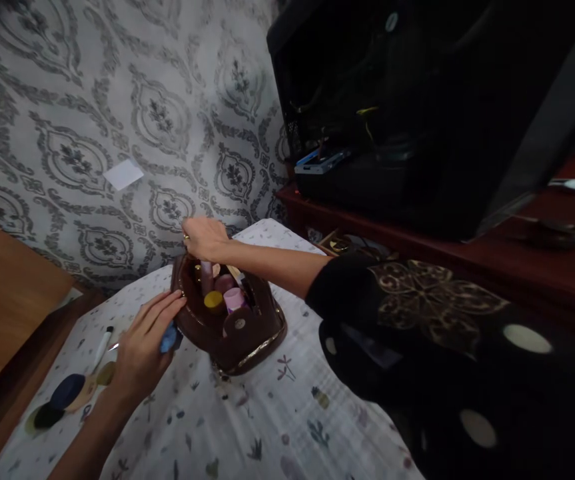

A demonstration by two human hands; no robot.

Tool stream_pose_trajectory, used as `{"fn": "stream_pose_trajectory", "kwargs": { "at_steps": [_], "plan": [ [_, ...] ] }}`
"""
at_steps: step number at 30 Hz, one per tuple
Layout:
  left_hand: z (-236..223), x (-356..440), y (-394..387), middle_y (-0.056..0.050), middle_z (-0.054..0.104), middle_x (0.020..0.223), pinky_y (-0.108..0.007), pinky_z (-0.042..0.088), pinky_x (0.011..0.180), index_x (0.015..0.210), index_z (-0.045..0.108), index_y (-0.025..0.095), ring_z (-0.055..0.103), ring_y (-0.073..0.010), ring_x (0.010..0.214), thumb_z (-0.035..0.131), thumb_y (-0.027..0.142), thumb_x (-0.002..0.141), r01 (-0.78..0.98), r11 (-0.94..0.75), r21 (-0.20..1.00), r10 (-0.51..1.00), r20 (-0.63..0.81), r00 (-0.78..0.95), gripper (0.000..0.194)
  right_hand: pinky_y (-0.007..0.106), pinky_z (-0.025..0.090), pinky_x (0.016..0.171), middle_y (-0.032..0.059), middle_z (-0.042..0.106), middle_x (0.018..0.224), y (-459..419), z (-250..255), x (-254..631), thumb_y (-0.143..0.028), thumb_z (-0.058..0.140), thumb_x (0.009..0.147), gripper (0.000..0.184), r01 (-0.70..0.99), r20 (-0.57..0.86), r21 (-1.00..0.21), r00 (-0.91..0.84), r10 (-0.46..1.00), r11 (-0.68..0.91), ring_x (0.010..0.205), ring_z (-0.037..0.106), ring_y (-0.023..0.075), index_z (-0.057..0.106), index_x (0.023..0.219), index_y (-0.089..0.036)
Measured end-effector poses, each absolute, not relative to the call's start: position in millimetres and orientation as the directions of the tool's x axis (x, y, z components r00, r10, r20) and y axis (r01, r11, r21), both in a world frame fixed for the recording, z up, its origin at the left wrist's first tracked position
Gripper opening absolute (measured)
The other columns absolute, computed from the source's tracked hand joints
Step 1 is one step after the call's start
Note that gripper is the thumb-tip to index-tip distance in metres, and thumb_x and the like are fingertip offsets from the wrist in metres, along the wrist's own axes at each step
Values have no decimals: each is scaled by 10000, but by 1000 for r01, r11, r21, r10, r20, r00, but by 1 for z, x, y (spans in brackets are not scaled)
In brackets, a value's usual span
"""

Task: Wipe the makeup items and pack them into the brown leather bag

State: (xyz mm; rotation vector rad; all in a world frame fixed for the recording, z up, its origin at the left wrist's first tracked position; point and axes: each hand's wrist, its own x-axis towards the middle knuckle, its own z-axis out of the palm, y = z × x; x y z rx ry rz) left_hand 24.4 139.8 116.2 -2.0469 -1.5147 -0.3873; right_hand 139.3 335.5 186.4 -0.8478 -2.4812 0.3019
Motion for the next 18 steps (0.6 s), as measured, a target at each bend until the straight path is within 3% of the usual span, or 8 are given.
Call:
{"fn": "stream_pose_trajectory", "kwargs": {
  "at_steps": [11,18],
  "plan": [
    [113,26,139,-101,575,1395,-494,423,1096,1394,456,207,457,-285,1342,438,-18,735,960,-196,-200,801,533,274,697,298,526,853,123,703,1196,348,189,102,-156,577,837,274,528,255,-359,-737,626,769,1115,652,258,708,1078,-169],
    [112,26,140,-87,567,1408,-506,416,1099,1424,429,242,457,-287,1346,443,-5,726,966,-195,-171,804,536,257,740,315,563,830,147,749,1071,352,171,87,-62,683,717,211,481,236,-412,-764,601,774,1023,703,266,738,903,-144]
  ]
}}
